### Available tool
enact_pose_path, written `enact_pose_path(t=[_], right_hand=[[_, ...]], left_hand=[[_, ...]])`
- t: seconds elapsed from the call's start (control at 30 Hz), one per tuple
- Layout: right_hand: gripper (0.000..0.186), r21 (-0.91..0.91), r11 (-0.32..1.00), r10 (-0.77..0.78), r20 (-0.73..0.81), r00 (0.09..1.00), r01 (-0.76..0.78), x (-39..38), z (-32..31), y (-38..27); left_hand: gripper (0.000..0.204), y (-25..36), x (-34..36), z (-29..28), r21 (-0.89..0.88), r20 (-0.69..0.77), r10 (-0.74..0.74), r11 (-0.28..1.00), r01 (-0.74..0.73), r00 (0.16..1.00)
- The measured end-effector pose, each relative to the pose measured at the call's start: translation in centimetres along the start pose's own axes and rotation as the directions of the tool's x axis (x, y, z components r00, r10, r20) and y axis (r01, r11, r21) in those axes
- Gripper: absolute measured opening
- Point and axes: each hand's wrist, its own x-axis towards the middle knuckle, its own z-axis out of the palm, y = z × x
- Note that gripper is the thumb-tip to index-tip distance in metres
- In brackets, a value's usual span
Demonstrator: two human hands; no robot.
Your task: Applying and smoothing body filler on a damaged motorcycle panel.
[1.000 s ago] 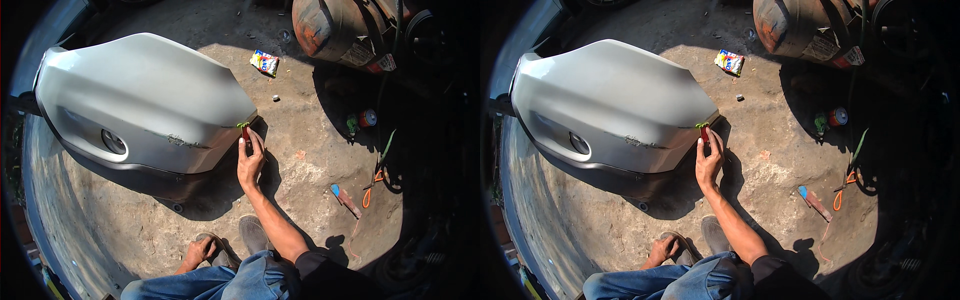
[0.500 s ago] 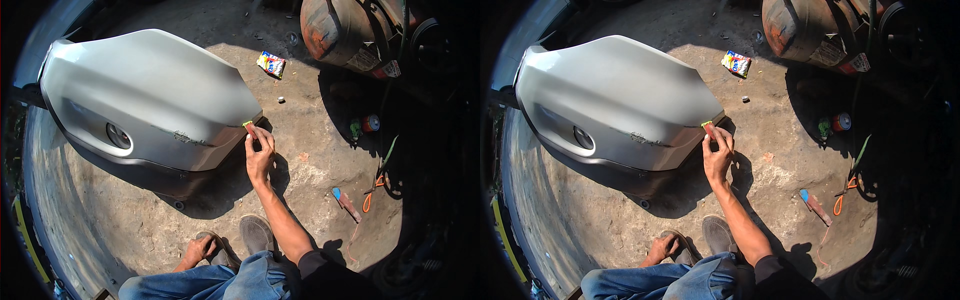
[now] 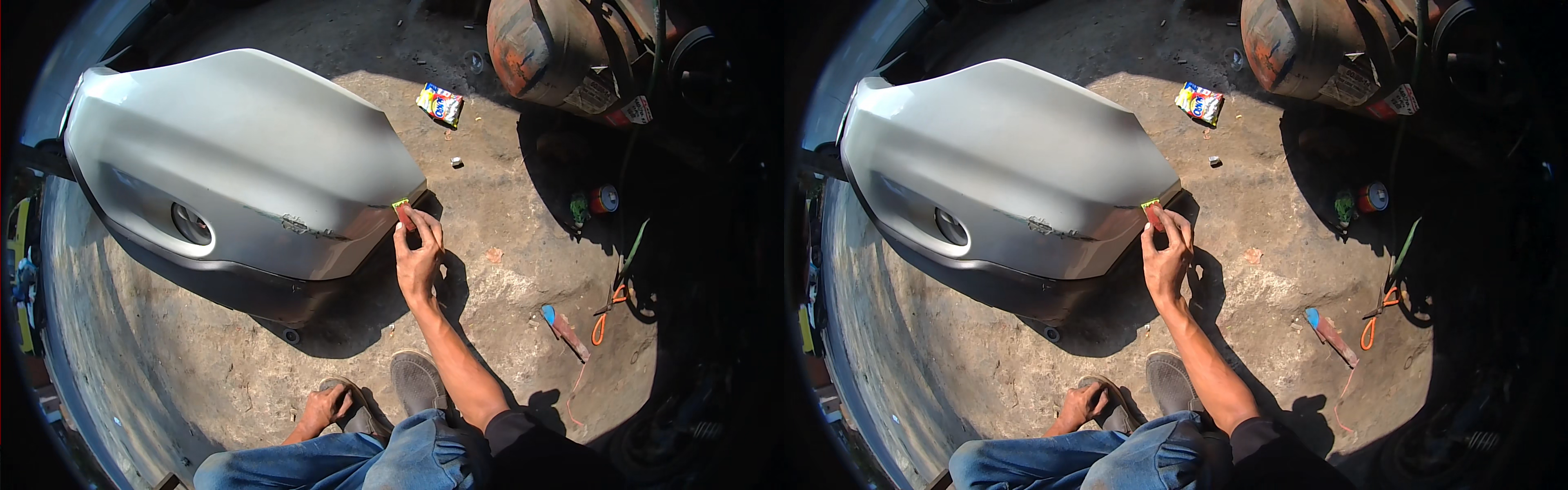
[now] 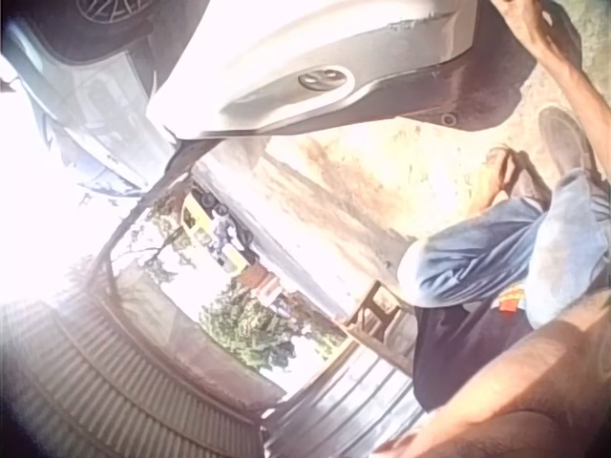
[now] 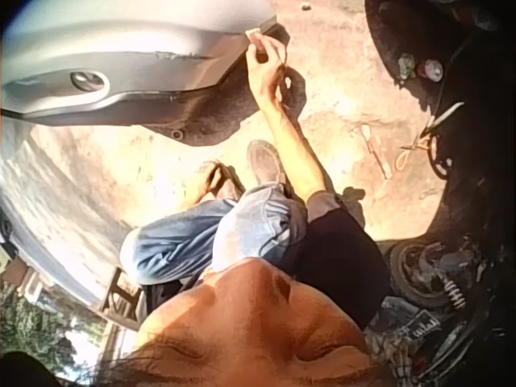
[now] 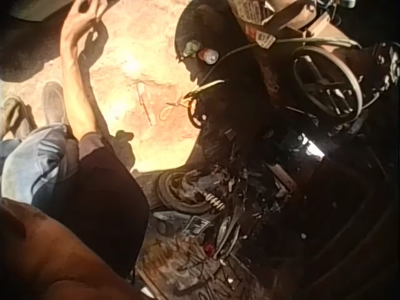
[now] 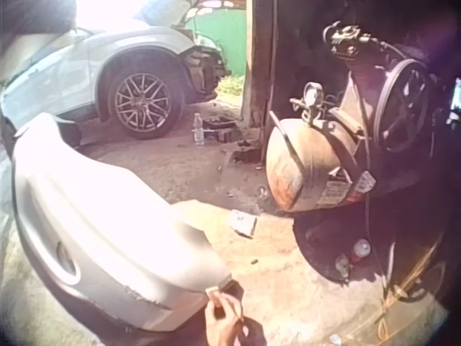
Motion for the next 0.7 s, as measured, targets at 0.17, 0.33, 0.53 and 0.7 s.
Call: enact_pose_path(t=[0.17,0.33,0.53,0.7], right_hand=[[0.031,0.029,0.999,0.020,0.016,1.000,-0.020,-0.3,0.3,0.0],[0.032,0.045,0.998,0.036,0.016,0.999,-0.037,-0.7,0.5,0.2],[0.031,0.016,0.999,0.042,0.019,0.999,-0.042,-1.0,0.8,0.6],[0.032,0.015,0.997,0.069,0.034,0.997,-0.069,-1.3,0.4,0.3]], left_hand=[[0.017,-0.1,-0.1,0.0,0.000,-0.004,-0.004,1.000,0.004,1.000],[0.016,0.1,0.1,-0.1,-0.016,0.000,0.001,1.000,-0.001,1.000],[0.017,-0.1,0.0,0.0,-0.008,0.009,-0.001,1.000,0.001,1.000],[0.017,0.2,0.1,-0.1,-0.009,-0.002,0.009,1.000,-0.009,1.000]])
